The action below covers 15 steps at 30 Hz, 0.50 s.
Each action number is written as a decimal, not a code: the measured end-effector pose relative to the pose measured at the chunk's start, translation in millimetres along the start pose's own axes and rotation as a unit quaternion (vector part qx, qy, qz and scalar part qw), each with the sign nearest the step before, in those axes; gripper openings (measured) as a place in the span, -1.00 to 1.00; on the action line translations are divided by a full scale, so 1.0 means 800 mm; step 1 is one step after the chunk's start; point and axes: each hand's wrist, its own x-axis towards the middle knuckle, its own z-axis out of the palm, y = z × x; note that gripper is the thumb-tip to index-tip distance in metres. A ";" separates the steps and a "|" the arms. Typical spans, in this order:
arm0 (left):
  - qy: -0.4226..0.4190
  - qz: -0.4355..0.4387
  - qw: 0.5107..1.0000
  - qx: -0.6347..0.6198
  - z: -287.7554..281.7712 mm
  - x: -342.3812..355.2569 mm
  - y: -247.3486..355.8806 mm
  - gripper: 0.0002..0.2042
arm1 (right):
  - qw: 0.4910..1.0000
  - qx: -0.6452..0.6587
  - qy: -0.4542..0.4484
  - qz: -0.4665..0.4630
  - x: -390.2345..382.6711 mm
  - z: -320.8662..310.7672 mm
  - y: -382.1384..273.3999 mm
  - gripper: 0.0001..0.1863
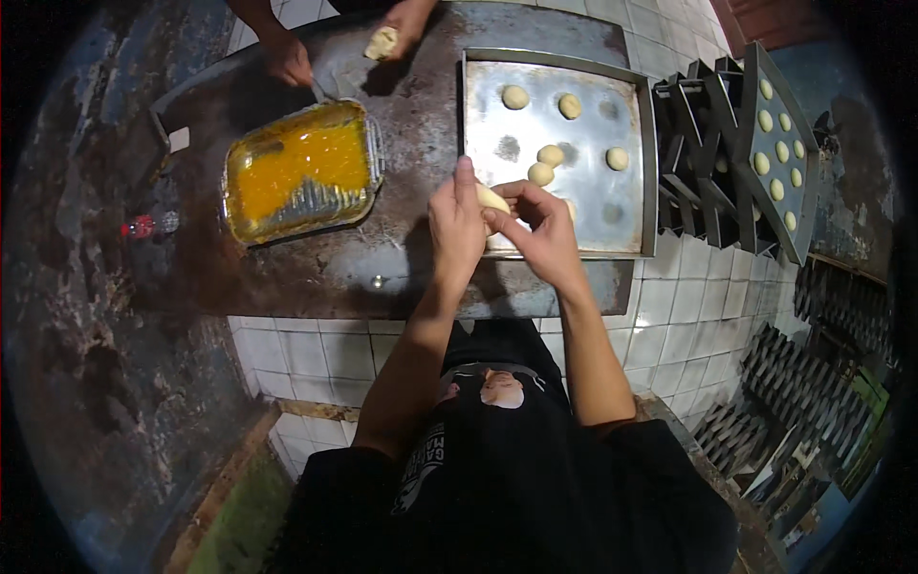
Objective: The person prepares bread dough by dipping portions of dough into a tray of yellow wash, shaping them by hand, and placing them onto baking trays.
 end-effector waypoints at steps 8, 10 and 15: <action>0.093 0.010 0.979 -0.182 -0.112 -0.023 0.074 -0.48 | 0.985 0.093 0.135 -0.058 0.030 0.172 -0.025 -0.85; -0.037 0.017 0.956 -0.291 -0.164 -0.023 0.077 -0.53 | 0.986 0.105 0.120 -0.047 0.038 0.193 -0.035 -0.85; -0.063 0.074 0.961 -0.259 -0.257 -0.020 0.073 -0.80 | 0.996 0.044 0.072 -0.028 0.042 0.248 -0.061 -0.76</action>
